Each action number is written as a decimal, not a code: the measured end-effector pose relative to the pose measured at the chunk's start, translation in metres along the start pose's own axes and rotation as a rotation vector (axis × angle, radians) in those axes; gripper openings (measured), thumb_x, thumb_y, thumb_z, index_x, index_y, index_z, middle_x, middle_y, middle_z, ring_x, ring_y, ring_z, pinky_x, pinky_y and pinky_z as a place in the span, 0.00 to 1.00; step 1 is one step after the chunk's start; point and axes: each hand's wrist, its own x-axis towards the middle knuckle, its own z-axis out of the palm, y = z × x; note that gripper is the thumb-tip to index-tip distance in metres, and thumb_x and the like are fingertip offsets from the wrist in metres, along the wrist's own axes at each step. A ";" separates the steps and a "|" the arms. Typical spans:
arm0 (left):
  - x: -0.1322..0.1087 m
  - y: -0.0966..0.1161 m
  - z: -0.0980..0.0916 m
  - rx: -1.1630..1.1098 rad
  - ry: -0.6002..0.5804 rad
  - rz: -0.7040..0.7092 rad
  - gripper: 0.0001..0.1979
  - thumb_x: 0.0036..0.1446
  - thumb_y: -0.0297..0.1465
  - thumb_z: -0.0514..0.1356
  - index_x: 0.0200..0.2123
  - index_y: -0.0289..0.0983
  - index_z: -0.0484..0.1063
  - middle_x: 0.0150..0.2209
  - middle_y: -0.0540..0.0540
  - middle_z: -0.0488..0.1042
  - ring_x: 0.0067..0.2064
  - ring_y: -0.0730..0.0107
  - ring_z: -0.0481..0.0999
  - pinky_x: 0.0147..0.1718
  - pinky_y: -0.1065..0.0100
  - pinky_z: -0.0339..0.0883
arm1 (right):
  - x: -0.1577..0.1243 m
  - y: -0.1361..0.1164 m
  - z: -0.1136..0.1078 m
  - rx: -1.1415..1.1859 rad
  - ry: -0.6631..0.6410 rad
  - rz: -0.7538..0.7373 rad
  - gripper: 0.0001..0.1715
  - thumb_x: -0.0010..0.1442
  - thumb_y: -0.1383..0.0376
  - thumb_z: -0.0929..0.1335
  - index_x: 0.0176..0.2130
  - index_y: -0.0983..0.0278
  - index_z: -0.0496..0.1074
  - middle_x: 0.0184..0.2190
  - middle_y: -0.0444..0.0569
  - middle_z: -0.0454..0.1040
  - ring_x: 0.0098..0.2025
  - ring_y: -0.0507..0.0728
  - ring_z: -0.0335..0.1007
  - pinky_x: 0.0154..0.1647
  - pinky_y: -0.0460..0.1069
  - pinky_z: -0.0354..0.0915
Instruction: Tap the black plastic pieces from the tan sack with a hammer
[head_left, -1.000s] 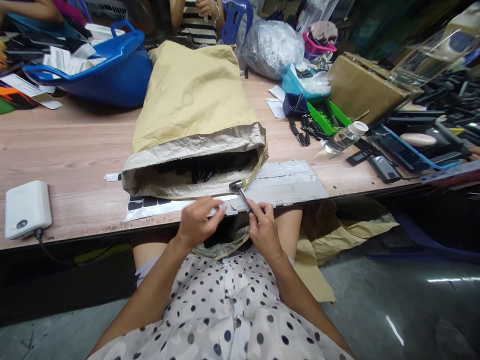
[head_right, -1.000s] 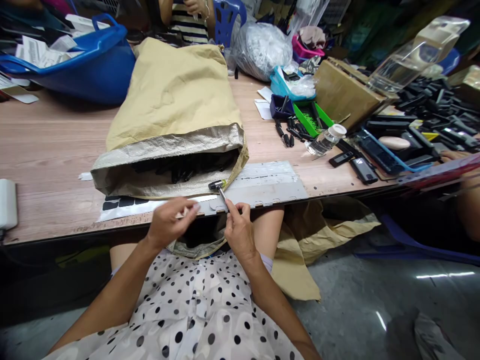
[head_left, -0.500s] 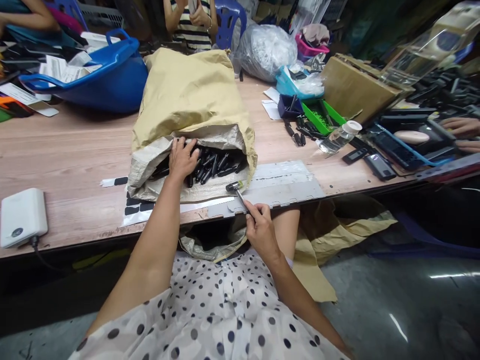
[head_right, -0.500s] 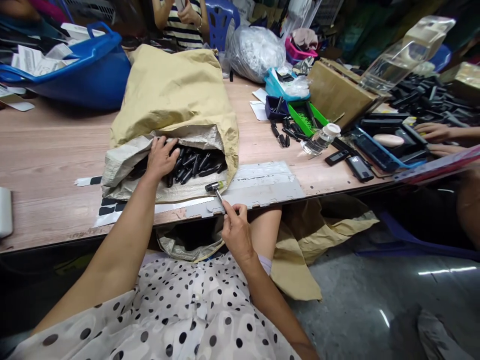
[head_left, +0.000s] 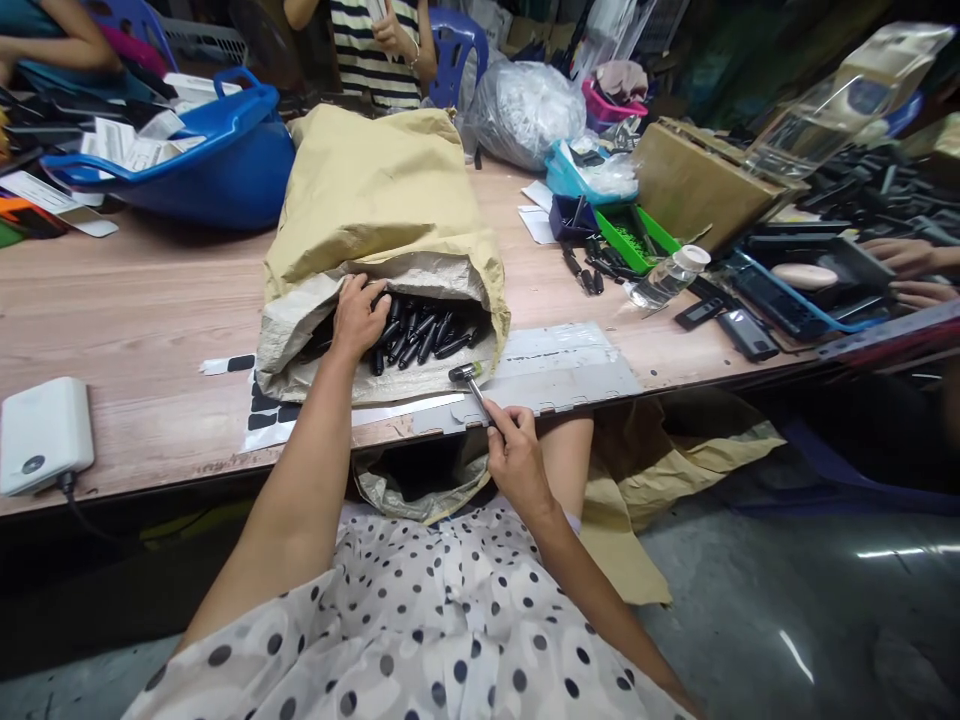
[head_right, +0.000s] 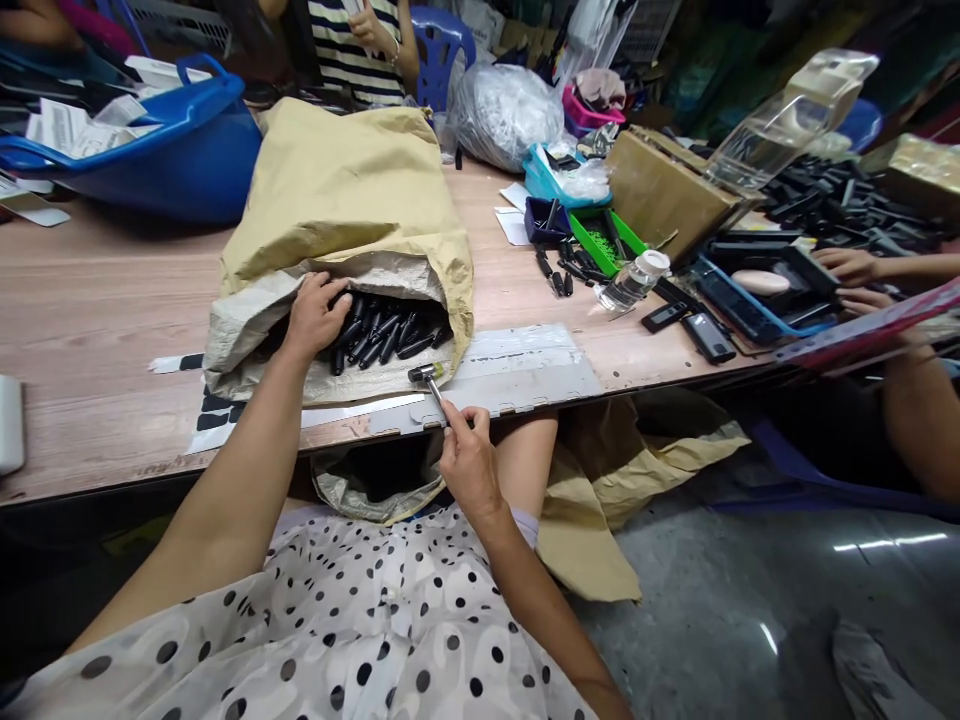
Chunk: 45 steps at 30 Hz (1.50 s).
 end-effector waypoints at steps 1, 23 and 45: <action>-0.009 0.005 -0.002 0.001 0.018 0.013 0.19 0.60 0.37 0.55 0.52 0.41 0.76 0.58 0.42 0.71 0.63 0.53 0.64 0.67 0.51 0.55 | 0.000 0.000 0.000 0.001 -0.001 0.000 0.27 0.63 0.70 0.60 0.57 0.60 0.76 0.41 0.53 0.64 0.40 0.58 0.70 0.41 0.51 0.72; -0.127 0.060 -0.015 0.045 -0.278 0.159 0.07 0.59 0.36 0.63 0.39 0.42 0.79 0.37 0.46 0.78 0.43 0.58 0.71 0.44 0.59 0.63 | 0.006 0.011 -0.005 0.140 -0.032 -0.002 0.24 0.61 0.66 0.66 0.56 0.59 0.76 0.41 0.50 0.67 0.44 0.58 0.70 0.51 0.54 0.72; -0.128 0.062 -0.010 -0.057 -0.324 -0.002 0.07 0.56 0.35 0.64 0.39 0.44 0.79 0.37 0.47 0.76 0.43 0.58 0.71 0.46 0.58 0.63 | -0.004 -0.016 -0.016 0.274 -0.168 -0.095 0.24 0.69 0.64 0.61 0.61 0.60 0.72 0.41 0.52 0.75 0.32 0.54 0.72 0.37 0.51 0.74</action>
